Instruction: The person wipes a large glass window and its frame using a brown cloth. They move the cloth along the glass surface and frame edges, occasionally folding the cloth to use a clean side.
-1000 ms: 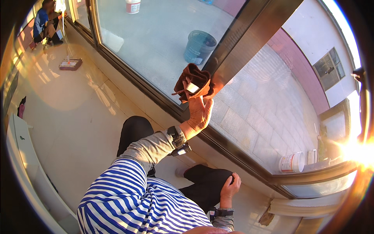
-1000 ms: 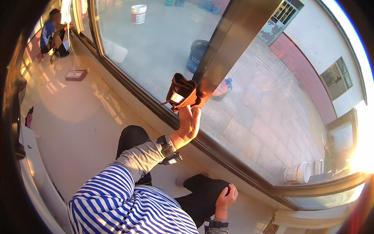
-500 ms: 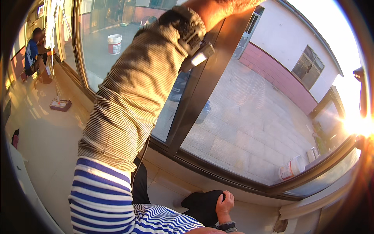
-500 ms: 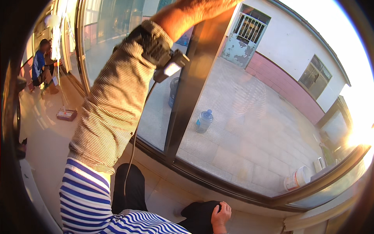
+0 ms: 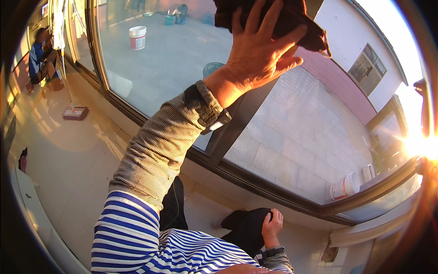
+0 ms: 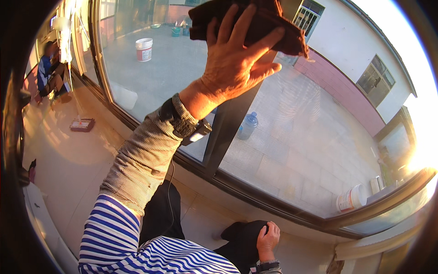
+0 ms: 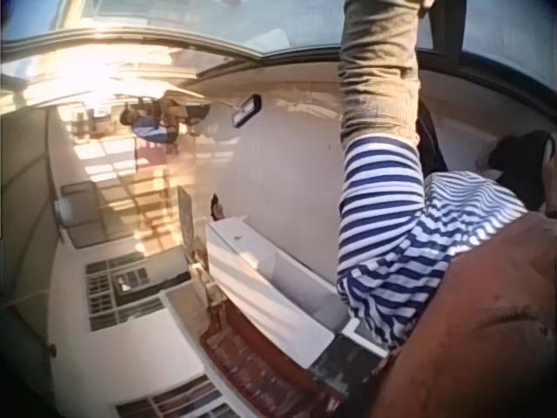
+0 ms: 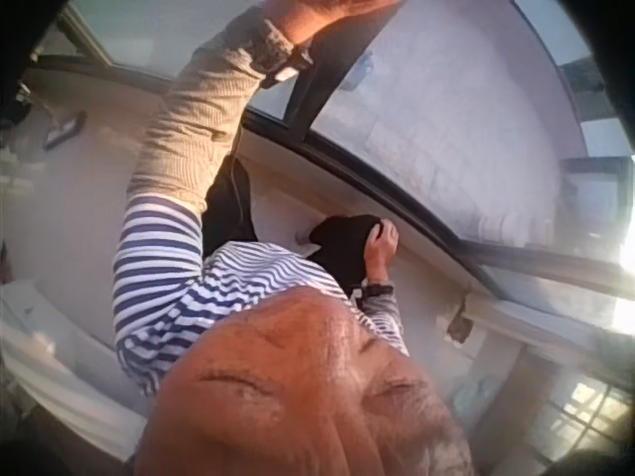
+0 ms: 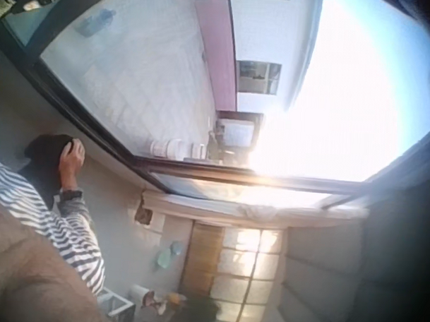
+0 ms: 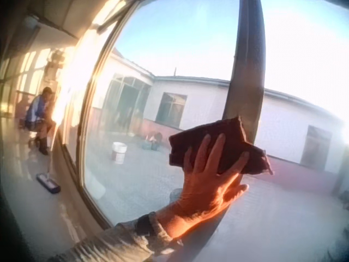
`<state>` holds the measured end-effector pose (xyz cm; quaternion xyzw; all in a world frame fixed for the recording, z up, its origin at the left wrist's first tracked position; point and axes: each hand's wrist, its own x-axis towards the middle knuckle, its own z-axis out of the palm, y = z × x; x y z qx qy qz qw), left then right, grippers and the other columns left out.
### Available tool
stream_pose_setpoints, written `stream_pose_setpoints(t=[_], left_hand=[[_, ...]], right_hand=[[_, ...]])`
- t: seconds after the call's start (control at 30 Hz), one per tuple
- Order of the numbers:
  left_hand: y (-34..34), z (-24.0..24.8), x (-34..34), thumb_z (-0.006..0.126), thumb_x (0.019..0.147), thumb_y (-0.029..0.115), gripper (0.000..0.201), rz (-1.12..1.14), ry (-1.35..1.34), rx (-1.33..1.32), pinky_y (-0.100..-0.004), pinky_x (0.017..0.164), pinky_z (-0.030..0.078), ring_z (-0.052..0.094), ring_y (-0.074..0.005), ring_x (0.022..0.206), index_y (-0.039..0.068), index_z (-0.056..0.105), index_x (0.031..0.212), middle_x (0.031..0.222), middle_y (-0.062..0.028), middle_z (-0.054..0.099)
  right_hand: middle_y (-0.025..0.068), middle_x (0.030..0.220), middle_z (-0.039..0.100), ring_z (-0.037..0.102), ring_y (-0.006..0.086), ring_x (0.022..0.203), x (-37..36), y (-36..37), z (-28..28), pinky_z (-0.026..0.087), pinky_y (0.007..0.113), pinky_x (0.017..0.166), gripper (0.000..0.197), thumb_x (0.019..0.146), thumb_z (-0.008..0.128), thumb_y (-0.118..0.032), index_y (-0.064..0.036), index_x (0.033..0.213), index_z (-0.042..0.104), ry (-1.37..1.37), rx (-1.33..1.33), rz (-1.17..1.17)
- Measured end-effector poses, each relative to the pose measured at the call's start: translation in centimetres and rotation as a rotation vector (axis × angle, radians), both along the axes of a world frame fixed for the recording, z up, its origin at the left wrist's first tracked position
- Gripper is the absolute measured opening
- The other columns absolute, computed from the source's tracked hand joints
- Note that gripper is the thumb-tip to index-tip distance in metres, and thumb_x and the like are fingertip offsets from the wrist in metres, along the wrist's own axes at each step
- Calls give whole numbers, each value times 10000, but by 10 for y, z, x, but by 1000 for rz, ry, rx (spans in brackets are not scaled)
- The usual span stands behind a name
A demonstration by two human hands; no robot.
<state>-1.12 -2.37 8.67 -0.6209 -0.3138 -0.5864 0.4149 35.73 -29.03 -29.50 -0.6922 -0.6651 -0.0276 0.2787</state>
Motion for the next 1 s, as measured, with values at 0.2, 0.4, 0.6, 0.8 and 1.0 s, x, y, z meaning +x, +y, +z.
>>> stream_pose_setpoints(t=[0.2,0.4,0.6,0.8,1.0], left_hand=[[-25,-146,4,823,813,359,541,-33,-16,-334,-704,1110,269,333,-485,1450,342,673,1333,1594,-248,341],[-58,-306,2,832,810,311,591,-50,15,-631,-726,1110,299,317,-547,1430,304,651,1372,1547,-288,356],[-68,-356,10,850,794,329,661,-148,-97,-768,-727,1131,264,267,-620,1429,240,610,1404,1559,-355,293],[-54,-306,13,825,824,388,695,-126,-90,-591,-740,1115,234,255,-574,1455,306,569,1464,1586,-320,306],[-35,-206,12,803,845,398,622,-77,-64,-413,-734,1108,232,252,-560,1472,293,615,1429,1605,-310,304]], right_hand=[[160,1192,682,611,370,1150,-3,1,2,485,451,1013,190,946,603,-128,-26,1097,660,-12,-24,-6],[167,1190,686,612,380,1143,2,-1,1,489,472,1006,191,922,630,-131,-26,1077,668,-14,-38,-6],[137,1123,703,631,364,1096,-5,13,-3,505,469,961,187,880,667,-178,-72,1033,686,-50,12,-13],[127,1111,704,634,362,1088,0,11,-12,502,469,957,185,866,673,-177,-80,1022,690,-20,5,-14],[139,1096,700,625,372,1073,9,5,-13,501,463,947,166,889,652,-156,-65,1022,692,26,49,-10]])
